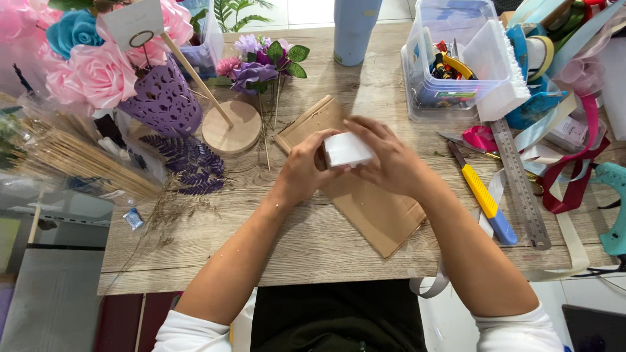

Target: The person measures and cuts a white foam block into smaller pieces using a ruler and a utility knife. They then trim the edges of the foam pieces and handle a small white strip of material.

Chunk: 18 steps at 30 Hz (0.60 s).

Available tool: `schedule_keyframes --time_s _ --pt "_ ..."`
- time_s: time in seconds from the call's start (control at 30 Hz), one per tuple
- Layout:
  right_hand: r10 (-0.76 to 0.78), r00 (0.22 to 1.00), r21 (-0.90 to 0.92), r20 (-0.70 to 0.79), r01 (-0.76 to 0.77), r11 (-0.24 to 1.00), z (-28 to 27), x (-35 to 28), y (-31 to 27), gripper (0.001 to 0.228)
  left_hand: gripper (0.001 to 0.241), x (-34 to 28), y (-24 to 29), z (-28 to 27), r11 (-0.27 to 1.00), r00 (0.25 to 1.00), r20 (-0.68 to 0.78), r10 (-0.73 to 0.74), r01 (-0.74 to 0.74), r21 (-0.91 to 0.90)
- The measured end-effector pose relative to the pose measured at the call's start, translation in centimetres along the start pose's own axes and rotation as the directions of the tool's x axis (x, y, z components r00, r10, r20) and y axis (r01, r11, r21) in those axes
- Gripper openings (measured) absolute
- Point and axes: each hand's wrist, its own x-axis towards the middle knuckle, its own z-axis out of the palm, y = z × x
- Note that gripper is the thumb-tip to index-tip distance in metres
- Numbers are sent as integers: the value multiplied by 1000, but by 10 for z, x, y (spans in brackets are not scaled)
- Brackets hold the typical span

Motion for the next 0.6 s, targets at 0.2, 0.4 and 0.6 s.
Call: schedule_keyframes --time_s 0.2,0.4,0.6 --pt "-310 950 -409 -49 264 874 36 -4 -10 78 94 -2 17 1 990 990 -40 -137 135 -47" --pt "-210 976 -208 -55 194 959 37 -5 1 70 82 1 20 -6 986 989 -21 -144 142 -83" --pt "105 994 201 -17 -99 975 0 -7 11 101 74 1 -4 0 980 987 3 -160 159 -124"
